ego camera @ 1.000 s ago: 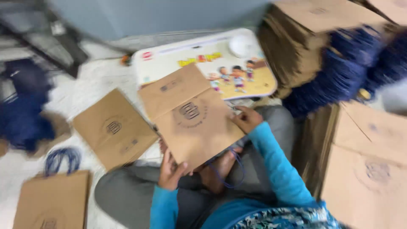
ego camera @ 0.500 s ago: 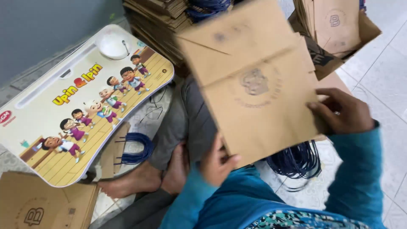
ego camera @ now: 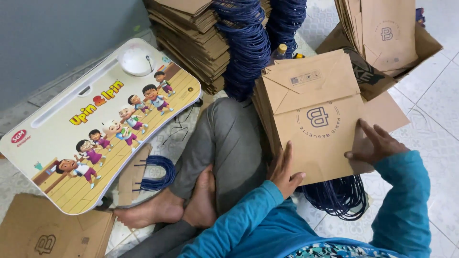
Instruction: The person assembles flat paper bags by folding the sides and bottom, applying adhesive tape to secure the folds, and inserting blue rope handles through the side slots. The person repeats this process for multiple bags.
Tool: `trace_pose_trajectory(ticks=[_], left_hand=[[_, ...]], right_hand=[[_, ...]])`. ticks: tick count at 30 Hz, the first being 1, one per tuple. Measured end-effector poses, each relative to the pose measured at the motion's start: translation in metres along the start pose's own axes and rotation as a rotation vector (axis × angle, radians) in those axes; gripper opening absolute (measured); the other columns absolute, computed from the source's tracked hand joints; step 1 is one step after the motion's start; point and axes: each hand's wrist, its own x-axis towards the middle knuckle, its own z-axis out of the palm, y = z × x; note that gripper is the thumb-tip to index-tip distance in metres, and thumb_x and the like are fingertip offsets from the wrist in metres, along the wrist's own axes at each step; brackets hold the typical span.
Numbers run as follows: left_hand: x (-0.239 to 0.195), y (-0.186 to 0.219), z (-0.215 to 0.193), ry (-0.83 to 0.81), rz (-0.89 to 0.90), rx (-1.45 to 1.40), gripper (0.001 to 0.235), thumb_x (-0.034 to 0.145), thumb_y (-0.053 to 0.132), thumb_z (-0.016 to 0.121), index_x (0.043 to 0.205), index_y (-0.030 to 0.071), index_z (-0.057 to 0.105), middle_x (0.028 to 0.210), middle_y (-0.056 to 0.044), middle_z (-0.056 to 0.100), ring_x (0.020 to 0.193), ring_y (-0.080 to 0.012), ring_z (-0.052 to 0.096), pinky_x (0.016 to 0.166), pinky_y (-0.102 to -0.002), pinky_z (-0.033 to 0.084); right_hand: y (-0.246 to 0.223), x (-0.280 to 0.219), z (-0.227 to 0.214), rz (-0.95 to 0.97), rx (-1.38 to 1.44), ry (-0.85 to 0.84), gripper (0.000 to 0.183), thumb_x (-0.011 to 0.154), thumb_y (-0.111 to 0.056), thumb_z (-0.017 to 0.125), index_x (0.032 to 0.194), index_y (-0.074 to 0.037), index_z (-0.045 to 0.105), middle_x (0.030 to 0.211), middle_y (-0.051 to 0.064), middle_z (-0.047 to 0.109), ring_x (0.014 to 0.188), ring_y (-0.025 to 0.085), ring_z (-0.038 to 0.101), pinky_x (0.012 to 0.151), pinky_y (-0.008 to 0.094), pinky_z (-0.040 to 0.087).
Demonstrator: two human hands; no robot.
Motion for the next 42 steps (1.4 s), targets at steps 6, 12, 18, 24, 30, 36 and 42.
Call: trace_pose_trajectory(ticks=[6,12,18,24,30,36,42], left_hand=[[-0.002,0.002,-0.029,0.112,0.125,-0.042,0.098,0.093,0.023,0.069,0.166,0.009,0.004,0.172,-0.033,-0.002,0.158,-0.0539,0.009,0.122,-0.058,0.028],[0.034,-0.009,-0.062,0.068,0.037,0.241,0.09,0.103,0.041,0.056,0.168,0.013,0.0,0.172,-0.026,-0.01,0.157,-0.0507,0.008,0.12,-0.075,0.018],[0.187,-0.05,-0.027,0.074,0.092,0.875,0.073,0.11,0.05,0.04,0.168,0.017,0.012,0.177,-0.013,0.0,0.164,-0.0327,-0.004,0.129,-0.068,-0.005],[0.242,-0.092,-0.023,0.155,-0.062,0.991,0.083,0.109,0.059,0.032,0.167,0.006,0.005,0.175,-0.019,-0.006,0.162,-0.0364,-0.009,0.131,-0.06,-0.006],[0.217,-0.092,-0.016,0.107,0.081,0.877,0.082,0.104,0.049,0.046,0.165,0.004,0.015,0.172,-0.027,0.007,0.161,-0.0456,0.002,0.133,-0.06,0.003],[0.219,-0.085,-0.037,0.117,0.007,0.864,0.078,0.107,0.052,0.032,0.166,0.004,0.013,0.174,-0.022,0.002,0.161,-0.0409,-0.001,0.132,-0.06,-0.001],[0.231,-0.091,-0.04,0.141,-0.013,0.973,0.091,0.105,0.062,0.039,0.166,0.001,0.009,0.173,-0.026,0.003,0.161,-0.0429,-0.001,0.131,-0.06,0.001]], right_hand=[[-0.058,-0.026,-0.069,-0.484,-0.185,0.679,0.09,0.075,-0.052,0.077,0.154,-0.014,0.056,0.158,0.009,0.057,0.136,0.03,0.059,0.111,0.042,0.05],[-0.136,0.074,-0.026,-0.521,0.145,0.747,0.068,0.106,-0.064,0.046,0.159,-0.022,0.046,0.158,0.004,0.049,0.145,0.03,0.045,0.118,0.061,0.031],[-0.155,0.092,0.02,-0.476,0.203,0.82,0.064,0.11,-0.055,0.04,0.159,-0.014,0.047,0.158,0.012,0.05,0.151,0.034,0.038,0.126,0.057,0.017],[-0.149,0.107,0.031,-0.531,0.255,0.843,0.044,0.114,-0.037,0.045,0.145,-0.013,0.065,0.141,0.005,0.066,0.146,0.031,0.046,0.127,0.054,0.028],[-0.172,0.123,0.004,-0.316,0.209,0.781,0.071,0.106,-0.059,0.037,0.16,-0.014,0.043,0.157,0.013,0.05,0.148,0.038,0.03,0.115,0.057,0.02],[-0.169,0.145,0.012,-0.453,0.308,0.946,0.066,0.104,-0.053,0.054,0.153,-0.008,0.056,0.15,0.018,0.056,0.144,0.041,0.039,0.116,0.062,0.013],[-0.139,0.155,0.024,-0.497,0.44,0.776,0.06,0.099,-0.049,0.07,0.152,-0.025,0.058,0.146,0.006,0.063,0.148,0.04,0.039,0.125,0.062,0.022]])
